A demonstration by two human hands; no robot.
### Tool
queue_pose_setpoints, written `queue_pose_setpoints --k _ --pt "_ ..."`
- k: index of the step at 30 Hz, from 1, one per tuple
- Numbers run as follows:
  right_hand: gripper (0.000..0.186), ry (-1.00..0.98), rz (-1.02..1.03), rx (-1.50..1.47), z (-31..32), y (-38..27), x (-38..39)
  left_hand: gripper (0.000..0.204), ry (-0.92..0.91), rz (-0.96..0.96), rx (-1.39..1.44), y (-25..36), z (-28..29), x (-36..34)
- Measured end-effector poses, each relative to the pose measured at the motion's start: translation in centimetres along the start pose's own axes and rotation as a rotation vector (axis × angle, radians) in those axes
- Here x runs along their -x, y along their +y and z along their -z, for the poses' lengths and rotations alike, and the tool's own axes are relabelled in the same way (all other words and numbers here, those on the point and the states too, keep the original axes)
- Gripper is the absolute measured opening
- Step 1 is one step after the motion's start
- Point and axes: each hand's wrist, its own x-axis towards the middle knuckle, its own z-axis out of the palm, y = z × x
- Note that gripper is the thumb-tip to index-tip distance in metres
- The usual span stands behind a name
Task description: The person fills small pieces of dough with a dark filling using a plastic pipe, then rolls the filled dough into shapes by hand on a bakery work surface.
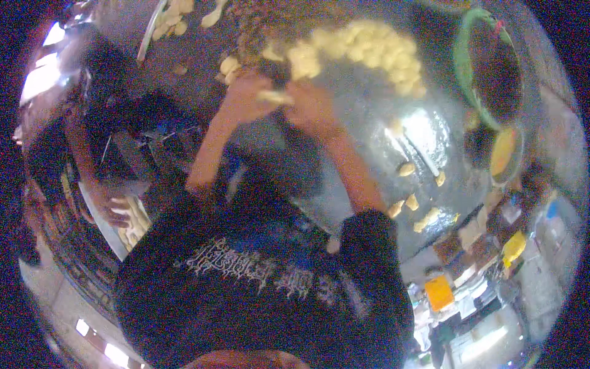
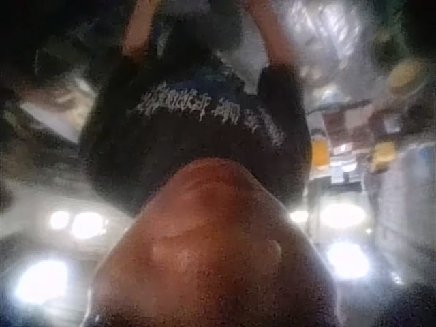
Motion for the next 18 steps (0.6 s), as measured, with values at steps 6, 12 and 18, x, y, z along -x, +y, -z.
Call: queue_pose_setpoints --k 6,12,18 --pt "0.024 -0.086 -0.463 -0.425 10.2 4.1 15.8 0.04 0.011 -0.171 1.262 -1.5 -4.7 2.5" --pt "0.037 0.211 -0.422 -0.705 25.7 0.9 28.1 0.061 -0.654 -0.109 2.384 7.5 -5.4 -0.2" --pt "0.069 1.208 0.205 -1.238 32.0 1.1 43.8 0.065 -0.719 0.04 1.988 12.5 -7.5 -1.2"
